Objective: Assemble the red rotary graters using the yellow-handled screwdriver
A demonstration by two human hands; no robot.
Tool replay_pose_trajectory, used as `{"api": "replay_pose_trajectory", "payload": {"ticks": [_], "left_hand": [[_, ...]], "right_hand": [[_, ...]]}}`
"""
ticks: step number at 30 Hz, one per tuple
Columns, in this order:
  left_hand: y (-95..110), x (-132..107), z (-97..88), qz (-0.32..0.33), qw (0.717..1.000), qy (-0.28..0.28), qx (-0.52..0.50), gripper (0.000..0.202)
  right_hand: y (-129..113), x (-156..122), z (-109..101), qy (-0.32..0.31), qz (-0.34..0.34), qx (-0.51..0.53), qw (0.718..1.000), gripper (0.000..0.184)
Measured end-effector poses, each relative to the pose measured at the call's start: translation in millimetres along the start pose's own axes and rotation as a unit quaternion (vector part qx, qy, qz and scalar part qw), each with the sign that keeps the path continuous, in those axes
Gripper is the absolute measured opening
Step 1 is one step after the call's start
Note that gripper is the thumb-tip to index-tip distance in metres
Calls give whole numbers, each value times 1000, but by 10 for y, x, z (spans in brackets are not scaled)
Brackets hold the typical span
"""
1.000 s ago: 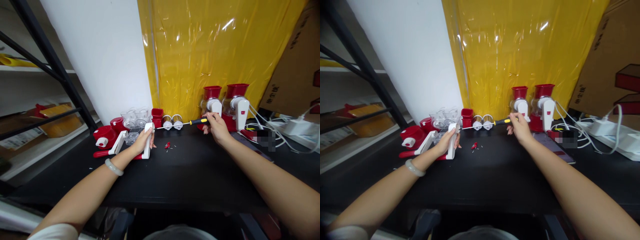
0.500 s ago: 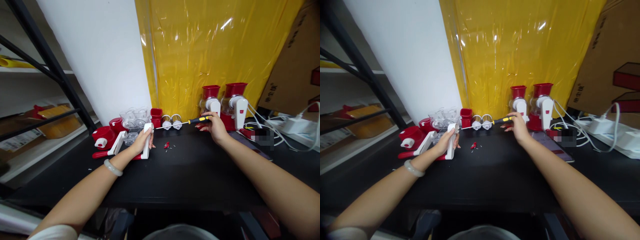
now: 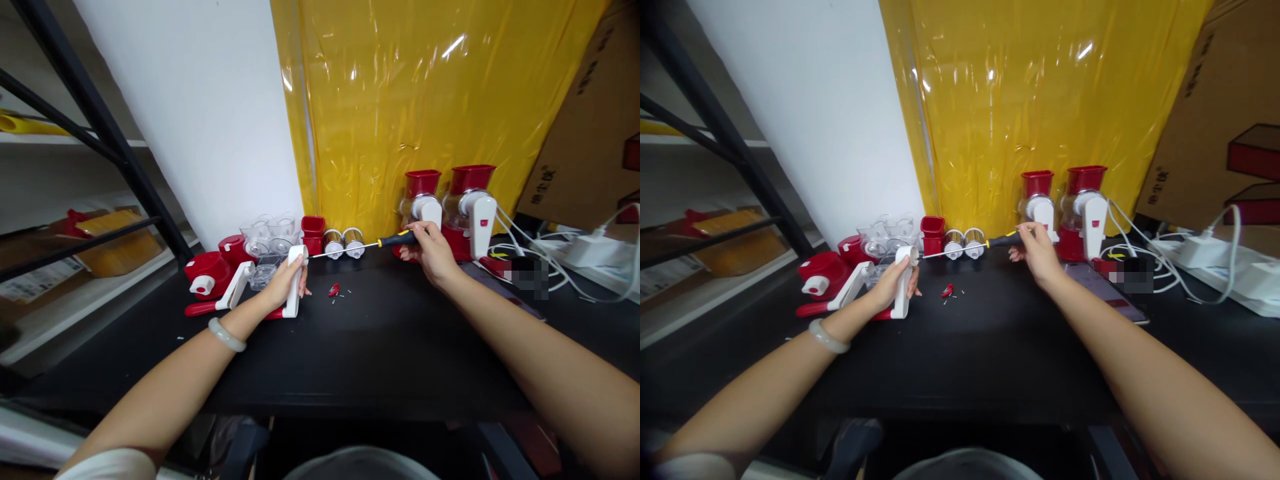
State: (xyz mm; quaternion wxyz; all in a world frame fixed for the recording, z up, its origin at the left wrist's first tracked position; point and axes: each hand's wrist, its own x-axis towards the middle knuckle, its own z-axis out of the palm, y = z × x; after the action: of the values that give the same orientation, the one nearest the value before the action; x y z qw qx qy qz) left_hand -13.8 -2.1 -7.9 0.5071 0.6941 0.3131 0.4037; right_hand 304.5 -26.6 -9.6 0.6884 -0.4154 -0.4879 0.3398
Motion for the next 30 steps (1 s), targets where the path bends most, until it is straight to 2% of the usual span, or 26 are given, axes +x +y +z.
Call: {"api": "replay_pose_trajectory", "payload": {"ticks": [5,9,15,21,25,30], "left_hand": [[3,0,5,1,1000,0,0,58],[-9,8,-1,3,1000,1,3,58],[-24,11,5,2,1000,4,-6,54],[-71,12,-2,-7,1000,5,-15,53],[-144,48,-3,-21,999,28,-28,53],[-138,159,10,-36,998,52,-26,53]], "right_hand": [[-4,-6,14,19,-3,-20,1000,50],[39,4,26,33,2,-34,999,45],[91,20,-6,17,5,62,998,23],[118,45,-51,-2,-9,89,996,23],[130,40,-21,20,25,107,994,24],[106,33,78,61,106,140,983,21]]}}
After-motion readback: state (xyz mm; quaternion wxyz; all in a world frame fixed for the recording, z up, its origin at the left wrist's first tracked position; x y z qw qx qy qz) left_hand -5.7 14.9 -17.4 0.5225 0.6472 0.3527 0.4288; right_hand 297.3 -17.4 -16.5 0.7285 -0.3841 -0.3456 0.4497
